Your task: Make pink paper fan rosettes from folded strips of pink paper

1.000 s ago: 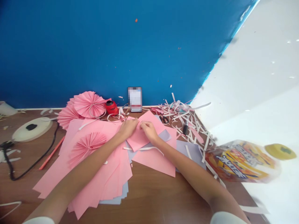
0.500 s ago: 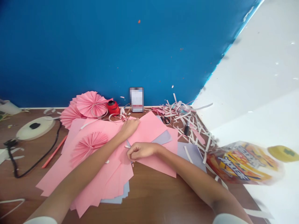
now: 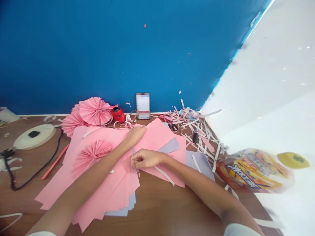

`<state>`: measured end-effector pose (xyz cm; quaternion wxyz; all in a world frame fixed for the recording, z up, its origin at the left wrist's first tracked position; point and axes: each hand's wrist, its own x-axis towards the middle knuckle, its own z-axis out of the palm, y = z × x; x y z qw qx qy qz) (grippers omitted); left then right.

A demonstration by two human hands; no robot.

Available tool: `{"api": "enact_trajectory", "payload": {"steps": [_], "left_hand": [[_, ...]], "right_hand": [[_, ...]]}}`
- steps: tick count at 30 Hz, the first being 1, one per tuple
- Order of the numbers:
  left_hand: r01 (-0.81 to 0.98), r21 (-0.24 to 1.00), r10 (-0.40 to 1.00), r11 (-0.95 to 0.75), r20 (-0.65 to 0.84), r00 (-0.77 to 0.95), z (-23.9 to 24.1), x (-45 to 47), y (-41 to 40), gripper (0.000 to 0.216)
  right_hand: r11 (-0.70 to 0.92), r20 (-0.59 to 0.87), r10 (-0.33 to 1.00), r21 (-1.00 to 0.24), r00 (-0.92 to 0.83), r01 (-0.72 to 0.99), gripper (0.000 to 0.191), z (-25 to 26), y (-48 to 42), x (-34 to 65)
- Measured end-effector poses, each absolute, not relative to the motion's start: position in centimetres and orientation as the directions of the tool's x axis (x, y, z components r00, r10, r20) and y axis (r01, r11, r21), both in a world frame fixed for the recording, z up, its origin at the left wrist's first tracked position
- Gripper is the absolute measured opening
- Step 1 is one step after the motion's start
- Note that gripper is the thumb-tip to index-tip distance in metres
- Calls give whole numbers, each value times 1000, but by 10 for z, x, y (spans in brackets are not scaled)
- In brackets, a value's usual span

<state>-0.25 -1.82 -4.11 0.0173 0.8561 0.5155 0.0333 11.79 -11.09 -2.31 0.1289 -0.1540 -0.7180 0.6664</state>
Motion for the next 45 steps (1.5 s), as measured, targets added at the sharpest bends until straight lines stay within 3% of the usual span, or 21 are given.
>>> {"api": "enact_trajectory", "payload": {"steps": [5, 10, 12, 14, 16, 19, 21, 23, 25, 27, 29, 32, 34, 37, 41, 45], "left_hand": [[887, 66, 890, -457, 18, 456, -42, -3, -19, 40], [884, 124, 891, -451, 9, 454, -37, -7, -18, 41], [846, 204, 866, -492, 16, 500, -31, -11, -14, 42], [770, 363, 832, -525, 28, 554, -21, -16, -9, 42], [698, 517, 825, -496, 30, 564, -10, -22, -2, 39], [604, 683, 843, -411, 33, 537, 7, -34, 5, 34], [513, 779, 855, -361, 56, 516, 16, -42, 9, 32], [430, 845, 870, -317, 79, 487, 23, -51, 11, 31], [389, 878, 882, -280, 74, 466, 28, -58, 12, 32], [353, 905, 884, -239, 53, 464, 32, -63, 12, 32], [307, 931, 879, -196, 29, 475, 36, -65, 9, 33], [227, 965, 851, -133, -6, 524, 43, -61, 2, 38], [187, 976, 819, -109, -18, 573, 47, -55, -5, 47], [195, 972, 789, -132, -16, 614, 47, -42, -15, 51], [218, 964, 780, -151, -19, 625, 35, -25, -23, 55], [252, 936, 812, -247, 58, 581, 21, -15, -25, 58]], "right_hand": [[32, -107, 157, -993, -982, 114, 12, -22, -119, 115], [-5, -203, 3, -979, -979, 203, 13, -21, -121, 112], [-38, -238, -130, -969, -963, 244, 14, -18, -120, 112], [-53, -250, -258, -961, -933, 272, 18, -10, -119, 116], [-53, -236, -281, -964, -930, 260, 23, 3, -118, 123], [-22, -95, 36, -995, -995, 95, 26, 23, -113, 138], [37, 17, 399, -999, -917, -2, 23, 33, -107, 149], [117, 118, 787, -992, -606, -42, 19, 38, -97, 159], [214, 208, 956, -977, -206, 11, 15, 36, -84, 168], [216, 224, 974, -957, 21, 195, 14, 30, -71, 176], [183, 209, 977, -925, 43, 334, 17, 21, -61, 181], [97, 107, 994, -914, 5, 394, 26, 11, -56, 180], [1, -9, 1000, -947, -29, 323, 36, 10, -58, 175], [-144, -151, 953, -989, -263, 46, 51, 15, -66, 165], [-240, -94, 845, -947, -527, -215, 58, 23, -79, 155], [-205, -76, 873, -954, -482, -220, 50, 26, -89, 149]]}}
